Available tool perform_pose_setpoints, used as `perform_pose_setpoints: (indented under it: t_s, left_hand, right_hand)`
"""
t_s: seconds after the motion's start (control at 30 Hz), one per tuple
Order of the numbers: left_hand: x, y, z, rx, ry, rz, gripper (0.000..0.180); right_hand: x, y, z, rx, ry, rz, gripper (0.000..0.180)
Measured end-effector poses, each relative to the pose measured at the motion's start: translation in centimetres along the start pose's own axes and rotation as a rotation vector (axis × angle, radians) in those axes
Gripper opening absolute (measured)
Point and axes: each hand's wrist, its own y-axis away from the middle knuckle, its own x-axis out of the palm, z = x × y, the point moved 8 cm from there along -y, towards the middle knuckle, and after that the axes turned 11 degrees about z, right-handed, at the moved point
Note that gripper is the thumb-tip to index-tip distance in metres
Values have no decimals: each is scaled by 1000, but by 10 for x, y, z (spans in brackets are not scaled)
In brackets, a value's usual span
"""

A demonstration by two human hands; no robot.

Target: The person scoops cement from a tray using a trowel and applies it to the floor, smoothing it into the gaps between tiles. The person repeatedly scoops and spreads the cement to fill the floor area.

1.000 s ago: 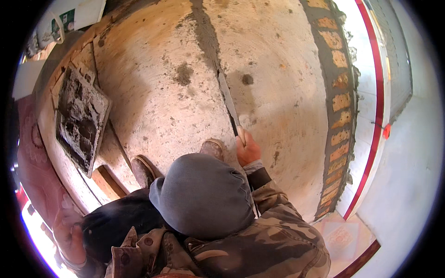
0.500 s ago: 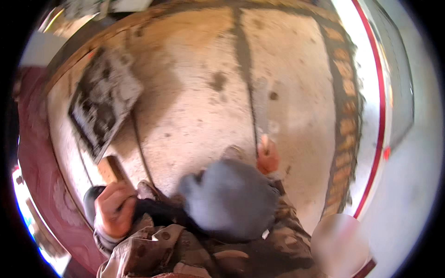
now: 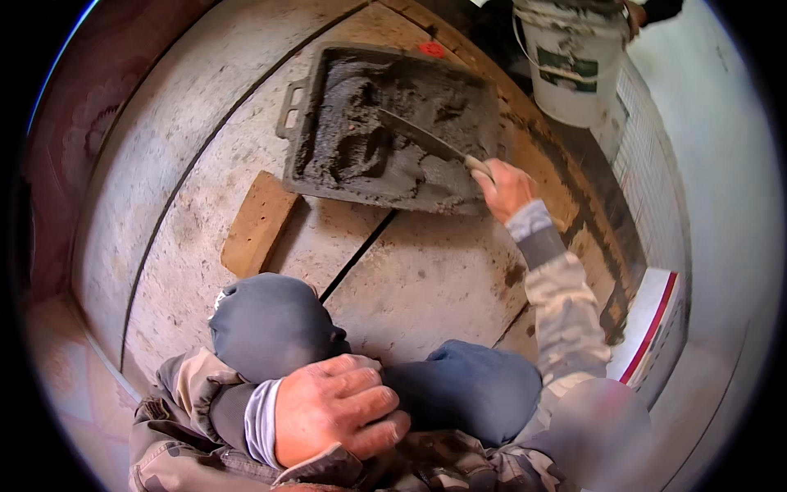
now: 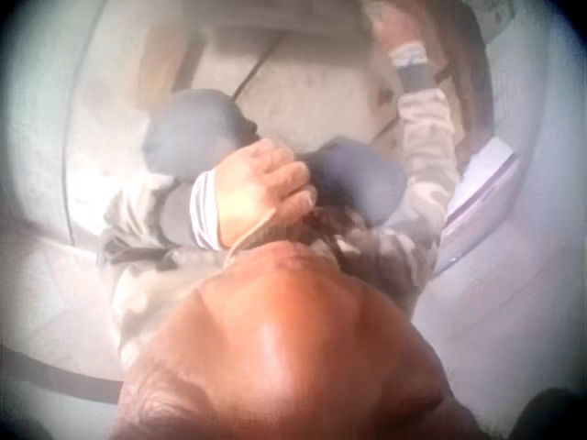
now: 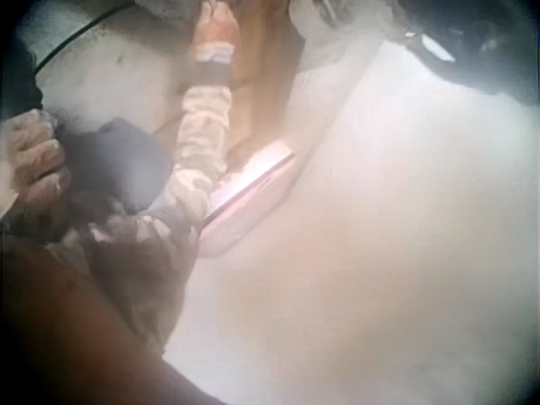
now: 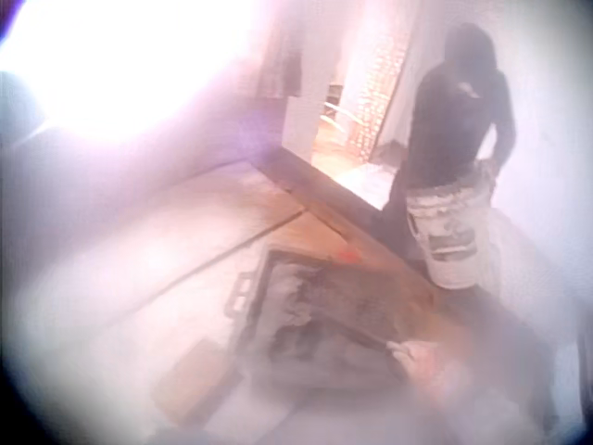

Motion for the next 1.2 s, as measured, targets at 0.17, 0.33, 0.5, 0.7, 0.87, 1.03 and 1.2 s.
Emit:
perform_pose_setpoints:
  t_s: [0.17,0.33,0.5,0.7,0.87,1.03,1.2]
  left_hand:
    - [-17,20,2,7,48,-83,27]
    - [-36,41,7,-17,24,-176,23]
    - [-55,44,16,51,125,-176,27]
    - [-49,48,22,75,159,-310,29]
    - [-63,50,32,124,242,-258,29]
    - [-68,31,51,145,335,37,27]
    - [-58,-3,57,166,440,150,27]
  right_hand:
    - [43,-71,10,-195,305,68,31]
    - [58,-32,11,-344,224,194,34]
    - [65,-21,10,-258,83,225,37]
    - [86,-70,45,-259,-42,353,48]
    - [66,-81,20,11,-236,658,52]
    - [44,5,2,351,-662,612,47]
    - [59,181,-10,775,-1097,303,40]
